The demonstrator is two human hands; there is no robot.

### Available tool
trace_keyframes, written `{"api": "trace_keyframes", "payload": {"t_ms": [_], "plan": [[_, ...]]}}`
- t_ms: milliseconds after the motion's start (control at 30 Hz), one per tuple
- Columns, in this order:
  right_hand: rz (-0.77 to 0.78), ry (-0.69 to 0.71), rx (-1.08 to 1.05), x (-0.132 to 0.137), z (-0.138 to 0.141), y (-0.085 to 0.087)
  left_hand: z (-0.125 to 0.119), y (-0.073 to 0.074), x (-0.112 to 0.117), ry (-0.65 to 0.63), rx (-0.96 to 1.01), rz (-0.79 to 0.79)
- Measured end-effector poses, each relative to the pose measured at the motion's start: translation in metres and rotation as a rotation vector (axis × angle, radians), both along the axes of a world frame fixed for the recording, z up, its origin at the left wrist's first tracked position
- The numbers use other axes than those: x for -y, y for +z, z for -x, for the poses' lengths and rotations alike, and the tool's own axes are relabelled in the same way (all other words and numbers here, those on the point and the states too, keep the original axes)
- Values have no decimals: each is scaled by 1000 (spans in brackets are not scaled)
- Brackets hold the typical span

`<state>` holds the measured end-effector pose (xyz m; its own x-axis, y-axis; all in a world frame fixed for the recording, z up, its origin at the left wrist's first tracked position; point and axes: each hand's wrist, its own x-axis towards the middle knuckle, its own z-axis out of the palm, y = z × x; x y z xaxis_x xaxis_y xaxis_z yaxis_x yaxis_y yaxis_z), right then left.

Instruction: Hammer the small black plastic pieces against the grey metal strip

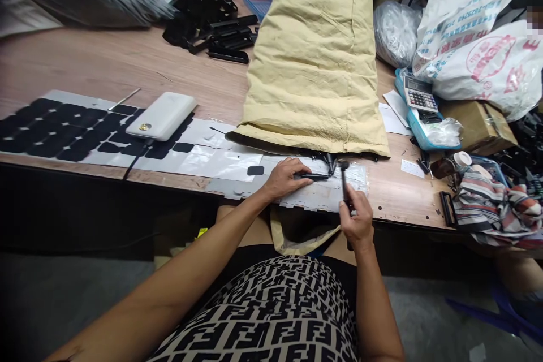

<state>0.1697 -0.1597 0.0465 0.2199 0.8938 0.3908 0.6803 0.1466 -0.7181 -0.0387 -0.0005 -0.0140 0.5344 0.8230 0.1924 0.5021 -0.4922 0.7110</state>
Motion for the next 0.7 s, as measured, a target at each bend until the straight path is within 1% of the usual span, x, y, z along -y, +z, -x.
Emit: {"api": "trace_keyframes", "payload": {"t_ms": [33, 100, 200, 267, 433, 700], "plan": [[31, 45, 6, 2, 7, -1, 0, 0, 0, 3, 1, -1], [82, 87, -2, 4, 19, -7, 0, 1, 0, 5, 1, -1], [134, 90, -2, 4, 28, -16, -1, 2, 0, 5, 0, 4], [139, 78, 3, 3, 30, -17, -1, 3, 0, 6, 3, 11], [84, 76, 33, -2, 34, -12, -2, 5, 0, 11, 8, 36], [144, 61, 2, -7, 41, -5, -4, 10, 1, 37, -7, 52]]}}
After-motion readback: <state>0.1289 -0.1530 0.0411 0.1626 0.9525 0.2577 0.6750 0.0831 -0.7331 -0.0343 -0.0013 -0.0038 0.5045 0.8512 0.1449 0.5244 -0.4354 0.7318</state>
